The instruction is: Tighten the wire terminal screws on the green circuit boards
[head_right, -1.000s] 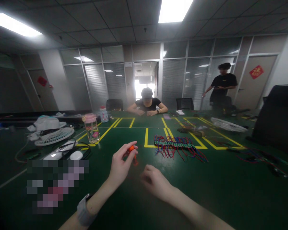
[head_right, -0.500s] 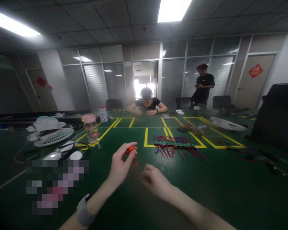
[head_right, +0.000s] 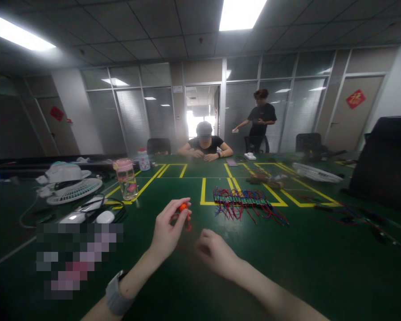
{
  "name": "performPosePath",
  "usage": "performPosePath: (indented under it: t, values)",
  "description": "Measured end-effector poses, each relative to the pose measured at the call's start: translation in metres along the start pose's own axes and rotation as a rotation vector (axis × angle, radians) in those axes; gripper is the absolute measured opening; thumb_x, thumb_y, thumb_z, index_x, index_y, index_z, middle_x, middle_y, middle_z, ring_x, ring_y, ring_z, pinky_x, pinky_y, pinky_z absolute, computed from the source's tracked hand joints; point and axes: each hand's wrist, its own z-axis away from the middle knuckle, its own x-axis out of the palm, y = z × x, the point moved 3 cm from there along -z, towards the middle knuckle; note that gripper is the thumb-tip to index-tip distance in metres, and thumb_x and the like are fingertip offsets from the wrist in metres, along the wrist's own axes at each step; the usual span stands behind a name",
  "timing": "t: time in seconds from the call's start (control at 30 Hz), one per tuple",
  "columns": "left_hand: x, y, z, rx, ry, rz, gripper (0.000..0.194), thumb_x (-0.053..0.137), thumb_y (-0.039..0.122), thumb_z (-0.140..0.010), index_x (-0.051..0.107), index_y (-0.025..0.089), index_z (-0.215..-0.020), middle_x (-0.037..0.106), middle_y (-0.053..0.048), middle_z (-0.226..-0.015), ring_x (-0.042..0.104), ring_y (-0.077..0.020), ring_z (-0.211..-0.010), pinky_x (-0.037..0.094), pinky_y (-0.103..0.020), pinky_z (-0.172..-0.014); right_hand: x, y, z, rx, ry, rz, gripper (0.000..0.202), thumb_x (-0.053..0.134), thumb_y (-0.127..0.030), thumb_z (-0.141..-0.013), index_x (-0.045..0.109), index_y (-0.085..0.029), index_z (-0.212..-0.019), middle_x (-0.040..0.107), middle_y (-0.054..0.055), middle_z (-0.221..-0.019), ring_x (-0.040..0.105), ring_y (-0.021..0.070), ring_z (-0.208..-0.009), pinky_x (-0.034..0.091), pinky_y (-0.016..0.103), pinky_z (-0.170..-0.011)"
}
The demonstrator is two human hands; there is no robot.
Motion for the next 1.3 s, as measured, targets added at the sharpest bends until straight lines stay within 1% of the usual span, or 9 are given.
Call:
performPosePath:
  t: [0.23, 0.4, 0.57, 0.67, 0.87, 1.0, 1.07, 1.23, 1.3]
  values:
    - [0.0004, -0.0006, 0.0013, 0.01, -0.006, -0.01, 0.024, 0.05, 0.022, -0.094, 0.062, 0.022, -0.115, 0.064, -0.006, -0.106, 0.066, -0.0167, -0.093, 0.057, -0.025, -0.071, -0.0004, -0.0005, -0.0011, -0.003, 0.004, -0.01, 0.014, 0.061, -0.007, -0.084, 0.071, -0.017, -0.089, 0.058, 0.003, -0.088, 0.057, 0.0166, -0.079, 0.045, 0.024, -0.069]
    - [-0.0001, 0.0039, 0.0002, 0.074, -0.008, -0.08, 0.018, 0.056, 0.02, -0.091, 0.065, 0.022, -0.106, 0.062, -0.003, -0.097, 0.062, -0.0155, -0.09, 0.054, -0.025, -0.073, -0.0001, -0.0005, 0.0005, 0.002, 0.003, -0.002, 0.013, 0.061, -0.007, -0.083, 0.07, -0.016, -0.087, 0.058, 0.003, -0.088, 0.057, 0.0166, -0.079, 0.045, 0.024, -0.07]
    - [0.0012, 0.0027, 0.0002, 0.036, -0.04, -0.051, 0.027, 0.047, 0.022, -0.095, 0.06, 0.023, -0.12, 0.061, -0.006, -0.107, 0.063, -0.0172, -0.095, 0.054, -0.03, -0.08, -0.001, -0.0028, -0.0004, 0.017, -0.001, 0.007, 0.013, 0.06, -0.008, -0.084, 0.07, -0.017, -0.088, 0.058, 0.003, -0.088, 0.056, 0.0168, -0.078, 0.046, 0.025, -0.069]
    - [0.0021, 0.0014, 0.0002, 0.021, -0.049, -0.02, 0.028, 0.045, 0.022, -0.096, 0.059, 0.023, -0.121, 0.062, -0.007, -0.11, 0.063, -0.0179, -0.098, 0.055, -0.031, -0.081, -0.0019, -0.0034, -0.0003, 0.017, -0.004, -0.001, 0.013, 0.061, -0.009, -0.084, 0.07, -0.017, -0.089, 0.058, 0.004, -0.089, 0.056, 0.0173, -0.079, 0.046, 0.025, -0.07]
    - [-0.0006, 0.0046, 0.0004, 0.078, 0.023, -0.128, 0.019, 0.058, 0.021, -0.089, 0.065, 0.023, -0.107, 0.058, -0.003, -0.093, 0.061, -0.0163, -0.084, 0.054, -0.028, -0.073, 0.0003, 0.0011, 0.0001, 0.004, -0.001, 0.002, 0.012, 0.061, -0.011, -0.085, 0.07, -0.018, -0.09, 0.058, 0.003, -0.09, 0.056, 0.0172, -0.08, 0.045, 0.025, -0.07]
    - [-0.0006, 0.0041, 0.0014, 0.049, 0.008, -0.086, 0.029, 0.045, 0.02, -0.095, 0.061, 0.022, -0.119, 0.06, -0.008, -0.109, 0.063, -0.018, -0.095, 0.053, -0.031, -0.081, 0.0012, 0.0017, -0.0001, 0.002, -0.003, 0.005, 0.014, 0.06, -0.01, -0.086, 0.07, -0.018, -0.091, 0.057, 0.003, -0.089, 0.056, 0.0168, -0.079, 0.045, 0.024, -0.069]
    - [0.0001, 0.0032, 0.0014, 0.038, -0.003, -0.044, 0.031, 0.041, 0.018, -0.097, 0.06, 0.022, -0.121, 0.061, -0.008, -0.112, 0.063, -0.0175, -0.096, 0.053, -0.031, -0.082, 0.0007, 0.0008, 0.0, -0.002, -0.002, 0.005, 0.014, 0.061, -0.009, -0.085, 0.07, -0.017, -0.092, 0.057, 0.003, -0.089, 0.056, 0.0169, -0.08, 0.045, 0.024, -0.07]
    - [-0.0019, 0.0049, 0.0005, 0.086, 0.054, -0.134, 0.017, 0.058, 0.023, -0.089, 0.068, 0.021, -0.103, 0.056, -0.004, -0.091, 0.06, -0.0159, -0.082, 0.052, -0.029, -0.074, -0.0012, -0.0018, 0.0007, 0.006, -0.006, 0.01, 0.014, 0.061, -0.008, -0.084, 0.07, -0.017, -0.09, 0.058, 0.003, -0.089, 0.056, 0.0167, -0.079, 0.045, 0.025, -0.07]
    - [-0.0028, 0.0056, 0.0006, 0.084, 0.048, -0.144, 0.019, 0.058, 0.024, -0.089, 0.069, 0.022, -0.104, 0.055, -0.004, -0.093, 0.06, -0.0169, -0.085, 0.052, -0.03, -0.077, -0.0018, -0.0025, 0.0008, 0.01, -0.009, 0.01, 0.013, 0.061, -0.009, -0.085, 0.07, -0.017, -0.089, 0.058, 0.003, -0.089, 0.056, 0.0168, -0.079, 0.046, 0.025, -0.071]
